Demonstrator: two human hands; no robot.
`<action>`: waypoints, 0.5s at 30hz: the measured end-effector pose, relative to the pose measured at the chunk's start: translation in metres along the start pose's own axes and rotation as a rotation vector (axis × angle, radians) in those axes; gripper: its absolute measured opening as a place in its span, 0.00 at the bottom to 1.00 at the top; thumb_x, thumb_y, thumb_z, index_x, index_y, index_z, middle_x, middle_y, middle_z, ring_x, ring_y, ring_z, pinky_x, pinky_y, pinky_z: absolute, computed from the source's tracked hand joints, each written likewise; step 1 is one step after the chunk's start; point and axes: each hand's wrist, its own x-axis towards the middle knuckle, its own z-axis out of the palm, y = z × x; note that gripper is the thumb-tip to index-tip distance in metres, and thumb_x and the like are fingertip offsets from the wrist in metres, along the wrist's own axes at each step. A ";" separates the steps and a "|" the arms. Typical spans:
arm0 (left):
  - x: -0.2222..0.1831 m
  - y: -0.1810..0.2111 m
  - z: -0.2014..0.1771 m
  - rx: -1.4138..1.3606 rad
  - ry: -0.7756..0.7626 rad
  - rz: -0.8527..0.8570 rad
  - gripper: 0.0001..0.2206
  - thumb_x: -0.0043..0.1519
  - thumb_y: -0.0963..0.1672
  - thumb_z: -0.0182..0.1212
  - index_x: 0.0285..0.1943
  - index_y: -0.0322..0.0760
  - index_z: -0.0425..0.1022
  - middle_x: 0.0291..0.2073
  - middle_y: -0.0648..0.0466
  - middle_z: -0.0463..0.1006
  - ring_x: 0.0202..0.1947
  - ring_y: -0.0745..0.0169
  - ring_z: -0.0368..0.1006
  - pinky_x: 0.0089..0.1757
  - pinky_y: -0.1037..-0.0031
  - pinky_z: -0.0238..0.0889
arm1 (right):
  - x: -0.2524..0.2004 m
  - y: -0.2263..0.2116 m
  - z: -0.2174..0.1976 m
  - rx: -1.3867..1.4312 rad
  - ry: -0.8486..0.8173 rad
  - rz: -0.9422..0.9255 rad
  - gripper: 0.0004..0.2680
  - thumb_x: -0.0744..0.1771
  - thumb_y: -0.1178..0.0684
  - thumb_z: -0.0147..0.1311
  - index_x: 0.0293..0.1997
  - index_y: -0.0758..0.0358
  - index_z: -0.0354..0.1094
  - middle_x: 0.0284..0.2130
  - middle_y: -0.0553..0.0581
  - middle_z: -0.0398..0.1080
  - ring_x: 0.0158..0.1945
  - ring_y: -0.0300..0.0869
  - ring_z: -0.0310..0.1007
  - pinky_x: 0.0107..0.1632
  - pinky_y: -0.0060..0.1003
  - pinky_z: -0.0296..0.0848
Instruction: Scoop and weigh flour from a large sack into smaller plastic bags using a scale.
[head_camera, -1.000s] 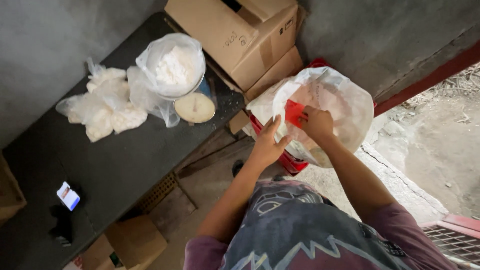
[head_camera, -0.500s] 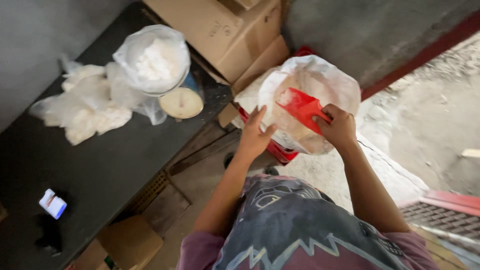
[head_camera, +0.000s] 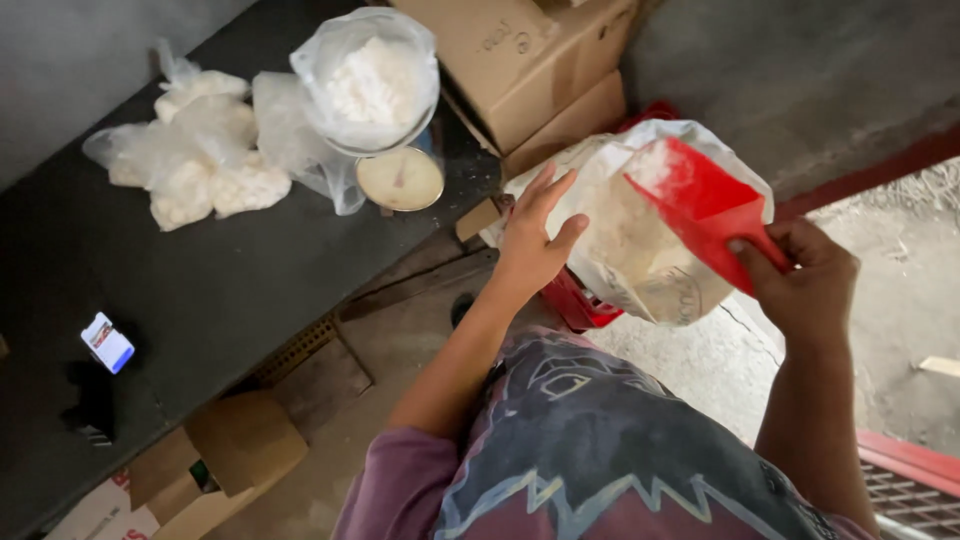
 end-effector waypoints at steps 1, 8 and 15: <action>0.002 0.003 -0.008 0.002 0.010 0.000 0.25 0.66 0.48 0.65 0.72 0.40 0.69 0.73 0.38 0.64 0.72 0.41 0.64 0.66 0.60 0.58 | 0.004 -0.006 0.003 0.000 -0.006 -0.008 0.06 0.68 0.57 0.68 0.41 0.69 0.74 0.30 0.52 0.75 0.36 0.29 0.69 0.40 0.28 0.70; 0.014 0.015 -0.063 0.030 0.102 0.006 0.25 0.66 0.47 0.66 0.73 0.42 0.68 0.75 0.38 0.61 0.73 0.41 0.63 0.67 0.61 0.59 | 0.035 -0.055 0.033 -0.068 -0.038 -0.225 0.08 0.69 0.59 0.70 0.38 0.70 0.73 0.28 0.53 0.72 0.32 0.29 0.67 0.37 0.27 0.67; 0.024 0.015 -0.143 0.244 0.269 -0.001 0.25 0.68 0.46 0.65 0.74 0.39 0.67 0.77 0.39 0.55 0.75 0.36 0.56 0.69 0.55 0.55 | 0.058 -0.126 0.081 -0.037 -0.115 -0.264 0.07 0.67 0.58 0.70 0.40 0.68 0.74 0.26 0.54 0.72 0.31 0.30 0.66 0.37 0.31 0.66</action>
